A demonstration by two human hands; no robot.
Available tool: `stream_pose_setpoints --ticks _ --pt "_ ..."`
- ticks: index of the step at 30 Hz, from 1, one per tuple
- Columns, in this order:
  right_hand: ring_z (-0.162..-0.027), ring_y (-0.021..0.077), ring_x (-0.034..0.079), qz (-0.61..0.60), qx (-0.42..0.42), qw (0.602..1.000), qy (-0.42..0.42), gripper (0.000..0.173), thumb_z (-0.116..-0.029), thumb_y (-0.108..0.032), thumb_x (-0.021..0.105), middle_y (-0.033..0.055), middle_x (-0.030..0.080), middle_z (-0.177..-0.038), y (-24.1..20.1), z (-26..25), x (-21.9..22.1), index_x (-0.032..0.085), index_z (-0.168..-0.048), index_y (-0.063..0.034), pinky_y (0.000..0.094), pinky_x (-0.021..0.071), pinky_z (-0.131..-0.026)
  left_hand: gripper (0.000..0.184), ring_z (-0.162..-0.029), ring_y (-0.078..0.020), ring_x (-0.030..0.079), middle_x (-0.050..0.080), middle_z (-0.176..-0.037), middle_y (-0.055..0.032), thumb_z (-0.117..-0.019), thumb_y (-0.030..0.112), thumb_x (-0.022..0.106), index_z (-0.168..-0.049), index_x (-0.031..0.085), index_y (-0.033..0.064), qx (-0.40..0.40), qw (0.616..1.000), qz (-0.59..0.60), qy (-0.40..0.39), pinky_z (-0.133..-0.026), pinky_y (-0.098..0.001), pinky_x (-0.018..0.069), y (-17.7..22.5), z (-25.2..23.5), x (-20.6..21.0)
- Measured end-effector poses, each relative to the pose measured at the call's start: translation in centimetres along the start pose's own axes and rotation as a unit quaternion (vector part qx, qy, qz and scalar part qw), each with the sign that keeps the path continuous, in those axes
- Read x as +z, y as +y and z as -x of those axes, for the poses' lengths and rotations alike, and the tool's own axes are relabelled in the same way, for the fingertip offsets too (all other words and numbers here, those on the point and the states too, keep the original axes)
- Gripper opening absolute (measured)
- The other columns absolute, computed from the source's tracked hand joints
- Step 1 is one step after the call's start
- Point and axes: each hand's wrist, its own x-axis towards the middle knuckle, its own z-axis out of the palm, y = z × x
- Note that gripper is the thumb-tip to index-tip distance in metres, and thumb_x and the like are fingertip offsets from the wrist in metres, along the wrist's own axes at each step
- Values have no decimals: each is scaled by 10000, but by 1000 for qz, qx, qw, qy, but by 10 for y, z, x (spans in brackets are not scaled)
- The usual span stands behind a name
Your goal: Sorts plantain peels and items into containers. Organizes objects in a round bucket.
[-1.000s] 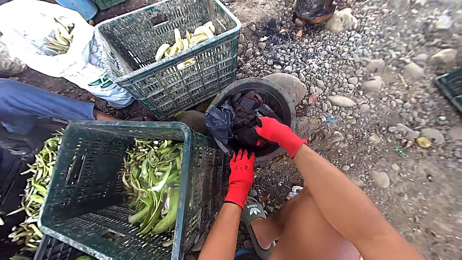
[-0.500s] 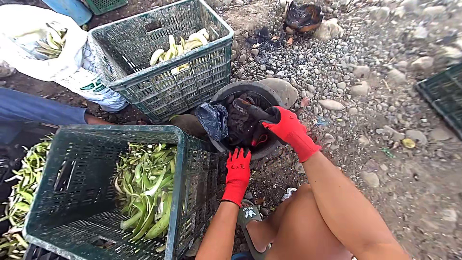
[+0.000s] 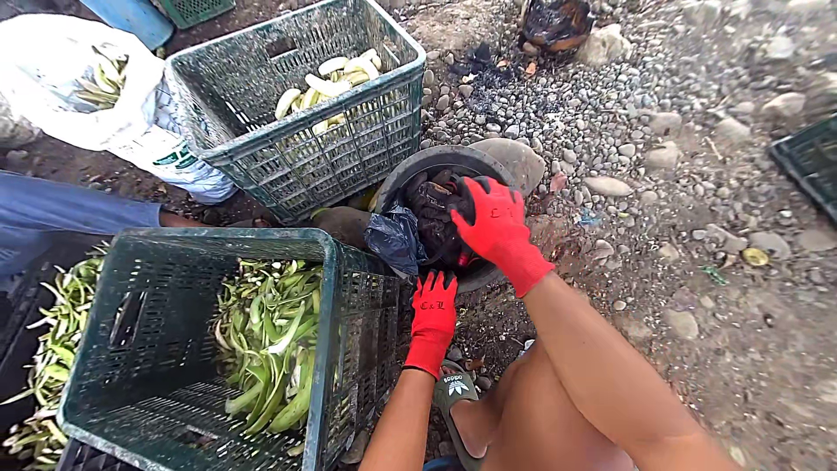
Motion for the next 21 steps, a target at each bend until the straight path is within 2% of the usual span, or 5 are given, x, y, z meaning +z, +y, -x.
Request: stream_pose_setpoints --ticks 3,11,14,17,21 --pt "-1473 379 402 -49 -80 995 -29 593 -1018 -433 561 180 451 -1573 -20 -20 28 465 -1549 -186 674 272 -1171 527 -1536 -339 255 383 -1617 -129 -1019 105 528 -1538 468 175 -2 1000 1 4 -1239 -565 159 0 2 1" --pt "-1357 417 537 -179 83 978 -59 570 -1093 -224 441 269 540 -1458 7 -76 13 260 -1610 -66 608 426 -1093 526 -1527 -340 279 403 -1608 -114 -1007 90 534 -1522 496 192 -13 1000 14 12 -1224 -561 208 -7 12 10" --pt "-1448 434 417 -104 6 988 -115 667 -1026 -395 586 233 421 -1576 19 -77 39 335 -1598 -163 654 362 -1129 527 -1532 -347 262 389 -1616 -113 -1011 102 540 -1526 488 201 -12 1000 11 -5 -1211 -575 231 -11 14 5" --pt "-1462 496 358 -21 22 985 -168 1044 -871 -611 727 272 280 -1643 20 -82 47 139 -1665 -273 699 331 -1119 531 -1538 -345 247 376 -1624 -108 -1010 104 549 -1528 486 202 -6 1000 -2 -8 -1210 -584 225 -14 12 7" --pt "-1305 494 522 51 -18 970 -238 991 -786 -584 821 284 430 -1527 4 -68 54 389 -1577 -171 706 453 -984 531 -1520 -371 281 399 -1608 -127 -999 89 554 -1515 505 204 4 1000 -17 7 -1184 -606 267 -20 15 18"
